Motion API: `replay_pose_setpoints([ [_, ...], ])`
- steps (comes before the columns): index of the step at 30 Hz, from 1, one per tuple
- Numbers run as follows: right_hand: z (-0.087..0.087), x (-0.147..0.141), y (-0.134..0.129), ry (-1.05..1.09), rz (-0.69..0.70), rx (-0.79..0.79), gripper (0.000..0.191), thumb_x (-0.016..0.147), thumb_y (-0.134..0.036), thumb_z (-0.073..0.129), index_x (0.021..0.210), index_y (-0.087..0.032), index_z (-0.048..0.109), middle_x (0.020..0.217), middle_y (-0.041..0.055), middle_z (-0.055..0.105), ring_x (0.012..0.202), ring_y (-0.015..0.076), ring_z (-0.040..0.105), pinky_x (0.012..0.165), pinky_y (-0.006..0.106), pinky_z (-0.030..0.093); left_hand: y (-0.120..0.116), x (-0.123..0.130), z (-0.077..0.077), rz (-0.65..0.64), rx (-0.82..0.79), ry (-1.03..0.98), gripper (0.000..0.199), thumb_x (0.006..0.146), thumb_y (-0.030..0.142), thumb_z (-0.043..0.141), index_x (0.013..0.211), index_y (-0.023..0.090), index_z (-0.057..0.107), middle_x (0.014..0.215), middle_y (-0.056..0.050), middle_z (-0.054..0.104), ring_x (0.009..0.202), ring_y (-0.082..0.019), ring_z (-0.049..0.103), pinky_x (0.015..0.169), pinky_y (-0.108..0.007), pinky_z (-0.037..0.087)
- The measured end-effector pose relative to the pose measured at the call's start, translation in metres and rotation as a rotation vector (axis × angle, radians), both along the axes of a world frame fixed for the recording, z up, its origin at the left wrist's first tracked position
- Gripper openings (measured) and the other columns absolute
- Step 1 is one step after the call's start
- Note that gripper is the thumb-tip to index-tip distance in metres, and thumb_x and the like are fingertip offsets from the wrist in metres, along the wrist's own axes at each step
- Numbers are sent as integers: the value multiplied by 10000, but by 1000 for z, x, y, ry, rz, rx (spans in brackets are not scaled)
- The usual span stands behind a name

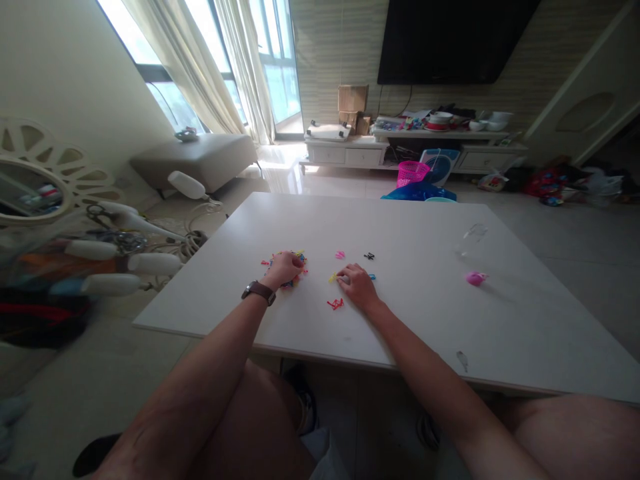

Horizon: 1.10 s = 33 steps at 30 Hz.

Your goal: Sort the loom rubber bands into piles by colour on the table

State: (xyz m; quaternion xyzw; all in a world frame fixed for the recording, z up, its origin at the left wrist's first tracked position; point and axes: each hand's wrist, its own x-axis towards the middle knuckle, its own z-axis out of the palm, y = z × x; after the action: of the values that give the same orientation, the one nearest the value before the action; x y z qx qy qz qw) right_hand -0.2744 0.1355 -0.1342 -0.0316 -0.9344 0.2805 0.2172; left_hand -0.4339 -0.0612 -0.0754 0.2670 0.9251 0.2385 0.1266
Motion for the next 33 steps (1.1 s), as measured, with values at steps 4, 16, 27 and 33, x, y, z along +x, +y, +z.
replay_pose_setpoints([
  [4,0,0,0,23,-15,-25,64,858,-162,649,871,-218,678,948,51,666,947,219,573,865,357,442,2,3,-2,-6,-107,-20,185,659,101,652,787,158,772,765,-37,739,788,-187,670,690,-230,482],
  [16,-2,-2,0,39,-19,-86,90,845,-136,613,852,-208,667,927,52,657,953,219,577,884,354,449,0,-3,-5,-11,-196,25,141,689,156,635,769,172,750,758,-45,721,762,-192,659,640,-238,448],
  [27,-2,-2,0,48,-22,-114,105,845,-128,593,836,-207,661,908,47,651,943,206,571,879,338,444,1,1,-7,6,-179,42,166,710,176,613,790,173,758,795,-50,735,740,-175,648,624,-231,432],
  [33,-5,-3,1,83,-19,-127,96,853,-145,594,820,-212,655,890,44,649,932,208,572,873,341,447,-5,2,9,65,-129,41,140,736,224,634,771,168,758,731,-48,721,686,-161,627,575,-234,389],
])
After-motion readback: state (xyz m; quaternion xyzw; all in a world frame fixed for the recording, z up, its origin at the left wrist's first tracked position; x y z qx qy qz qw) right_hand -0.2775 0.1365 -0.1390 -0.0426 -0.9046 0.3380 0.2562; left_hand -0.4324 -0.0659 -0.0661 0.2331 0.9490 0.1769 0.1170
